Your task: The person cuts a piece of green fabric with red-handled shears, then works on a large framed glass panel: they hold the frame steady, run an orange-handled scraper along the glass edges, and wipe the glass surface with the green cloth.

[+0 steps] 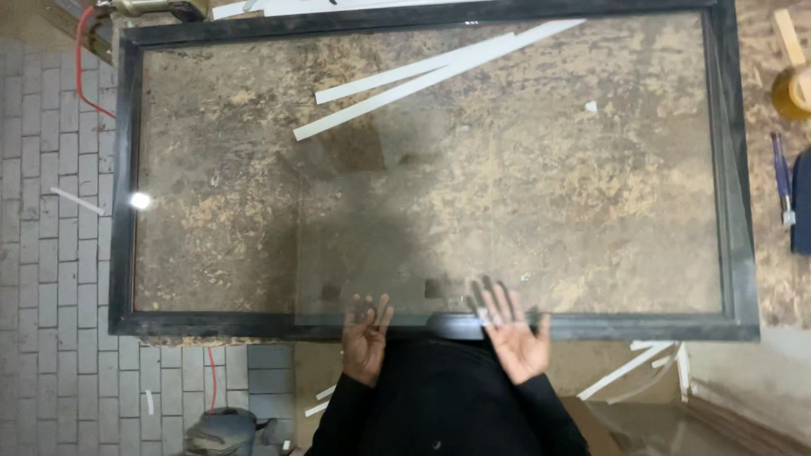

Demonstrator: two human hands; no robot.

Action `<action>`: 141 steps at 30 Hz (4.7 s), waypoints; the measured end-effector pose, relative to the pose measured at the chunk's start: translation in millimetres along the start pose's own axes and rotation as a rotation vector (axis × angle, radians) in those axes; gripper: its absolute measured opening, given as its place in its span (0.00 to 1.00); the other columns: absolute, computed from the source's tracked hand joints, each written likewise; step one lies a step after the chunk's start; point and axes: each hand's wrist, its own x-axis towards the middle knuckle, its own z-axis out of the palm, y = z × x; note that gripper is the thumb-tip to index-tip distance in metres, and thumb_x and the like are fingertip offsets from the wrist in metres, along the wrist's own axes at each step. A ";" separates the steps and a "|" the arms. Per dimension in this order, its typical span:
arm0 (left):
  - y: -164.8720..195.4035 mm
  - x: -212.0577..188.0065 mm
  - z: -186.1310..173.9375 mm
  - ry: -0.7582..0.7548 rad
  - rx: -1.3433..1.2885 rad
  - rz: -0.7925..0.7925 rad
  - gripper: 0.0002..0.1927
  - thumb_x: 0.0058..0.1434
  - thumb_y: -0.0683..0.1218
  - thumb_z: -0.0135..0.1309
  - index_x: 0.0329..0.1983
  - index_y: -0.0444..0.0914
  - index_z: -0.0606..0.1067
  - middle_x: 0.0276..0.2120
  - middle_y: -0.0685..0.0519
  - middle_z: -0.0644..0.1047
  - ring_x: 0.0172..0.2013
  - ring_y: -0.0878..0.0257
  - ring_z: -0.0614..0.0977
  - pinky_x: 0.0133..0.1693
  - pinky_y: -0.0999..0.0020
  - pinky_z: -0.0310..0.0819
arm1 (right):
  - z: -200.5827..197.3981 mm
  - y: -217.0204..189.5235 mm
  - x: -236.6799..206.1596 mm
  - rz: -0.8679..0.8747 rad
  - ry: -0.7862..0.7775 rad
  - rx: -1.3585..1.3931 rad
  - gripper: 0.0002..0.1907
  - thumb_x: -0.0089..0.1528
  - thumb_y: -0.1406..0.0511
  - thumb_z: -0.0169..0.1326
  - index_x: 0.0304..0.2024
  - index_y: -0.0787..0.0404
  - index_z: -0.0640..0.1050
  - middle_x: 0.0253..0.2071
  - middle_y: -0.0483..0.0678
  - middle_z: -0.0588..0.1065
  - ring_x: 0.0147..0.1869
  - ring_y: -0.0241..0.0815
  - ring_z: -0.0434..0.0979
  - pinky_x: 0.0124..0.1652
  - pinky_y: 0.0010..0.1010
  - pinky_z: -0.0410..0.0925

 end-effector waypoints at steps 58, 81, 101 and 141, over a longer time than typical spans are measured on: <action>86.5 29.8 -41.1 -0.041 0.745 -0.592 0.19 0.69 0.51 0.50 0.51 0.30 0.75 0.41 0.43 0.83 0.43 0.51 0.86 0.48 0.55 0.81 | -31.0 -15.4 -20.5 -0.588 0.688 -1.693 0.16 0.60 0.66 0.67 0.27 0.65 0.71 0.20 0.52 0.78 0.23 0.35 0.81 0.23 0.24 0.72; 58.5 11.8 -11.5 -0.717 2.374 0.680 0.40 0.69 0.61 0.48 0.76 0.35 0.57 0.77 0.45 0.49 0.76 0.43 0.47 0.71 0.36 0.39 | -74.8 13.6 -36.4 -0.544 0.002 -3.049 0.50 0.60 0.40 0.59 0.74 0.61 0.65 0.79 0.58 0.56 0.82 0.66 0.49 0.72 0.64 0.42; 63.6 -1.0 -3.7 -0.572 2.263 0.670 0.44 0.66 0.64 0.51 0.76 0.33 0.56 0.77 0.40 0.50 0.76 0.42 0.50 0.71 0.34 0.37 | -106.6 15.0 -37.1 -0.941 -0.156 -2.934 0.23 0.66 0.62 0.62 0.65 0.54 0.79 0.69 0.48 0.74 0.76 0.56 0.68 0.72 0.54 0.56; 117.1 24.3 -72.6 -0.681 2.269 1.173 0.34 0.61 0.67 0.55 0.61 0.40 0.77 0.65 0.53 0.72 0.64 0.55 0.69 0.64 0.45 0.55 | -27.7 0.5 -14.5 -0.841 -0.273 -2.728 0.31 0.54 0.53 0.67 0.56 0.59 0.77 0.55 0.53 0.71 0.60 0.58 0.69 0.65 0.56 0.60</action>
